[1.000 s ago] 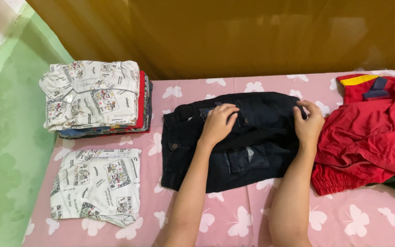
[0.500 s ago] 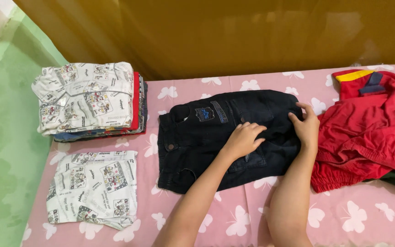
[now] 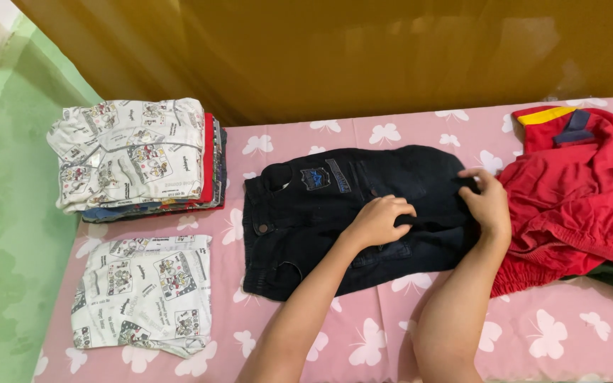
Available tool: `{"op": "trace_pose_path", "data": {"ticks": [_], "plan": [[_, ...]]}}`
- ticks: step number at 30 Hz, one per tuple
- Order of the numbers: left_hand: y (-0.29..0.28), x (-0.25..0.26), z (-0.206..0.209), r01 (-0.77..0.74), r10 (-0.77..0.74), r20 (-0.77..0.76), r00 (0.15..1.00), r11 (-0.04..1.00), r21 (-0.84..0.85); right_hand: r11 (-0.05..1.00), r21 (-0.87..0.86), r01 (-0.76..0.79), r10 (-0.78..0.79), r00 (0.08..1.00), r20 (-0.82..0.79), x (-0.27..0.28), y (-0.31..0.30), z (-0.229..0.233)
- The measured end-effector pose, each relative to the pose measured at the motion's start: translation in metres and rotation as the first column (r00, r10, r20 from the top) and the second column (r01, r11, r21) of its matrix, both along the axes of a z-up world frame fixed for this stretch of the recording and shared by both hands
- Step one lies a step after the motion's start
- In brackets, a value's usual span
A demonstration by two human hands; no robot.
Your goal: The person folds a white patterned garment, a pair of black jeans, and a red short-sleeved shirt on a pink butterfly-patterned surface. Each item is folded neatly and stacked in sequence.
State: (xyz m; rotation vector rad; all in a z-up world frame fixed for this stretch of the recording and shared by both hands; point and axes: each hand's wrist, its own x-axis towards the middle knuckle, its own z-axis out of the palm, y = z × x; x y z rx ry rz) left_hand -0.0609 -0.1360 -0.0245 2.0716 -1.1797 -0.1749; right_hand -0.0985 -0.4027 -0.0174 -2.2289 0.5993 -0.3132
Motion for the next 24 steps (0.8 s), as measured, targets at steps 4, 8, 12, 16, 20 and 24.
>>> {"op": "trace_pose_path", "data": {"ticks": [4,8,12,16,20,24], "plan": [[0.003,-0.004,0.012,0.037,-0.035,-0.063,0.997,0.999,0.036,0.998,-0.011,-0.060,0.057,0.981,-0.185,0.003,-0.009,-0.026],[0.015,-0.007,0.035,0.068,-0.076,-0.191,0.979,0.997,-0.048,0.998,-0.046,-0.031,0.019,0.973,-0.231,0.004,-0.016,-0.029],[0.018,0.003,0.051,-0.106,0.022,-0.335,0.942,0.966,-0.236,0.990,-0.028,0.135,-0.134,0.991,0.029,0.015,-0.021,-0.044],[-0.011,0.053,0.003,-0.309,0.244,-0.260,0.934,0.918,-0.249,0.982,0.100,0.160,-0.175,0.970,0.166,0.026,-0.002,-0.039],[-0.019,0.078,-0.003,-0.481,0.461,-0.199,0.865,0.874,-0.067,0.996,0.080,0.044,-0.054,0.991,0.121,0.035,0.009,-0.034],[-0.019,0.079,0.015,-0.547,0.543,-0.179,0.821,0.836,0.026,0.994,0.030,-0.101,0.099,0.993,0.067,0.042,0.013,-0.039]]}}
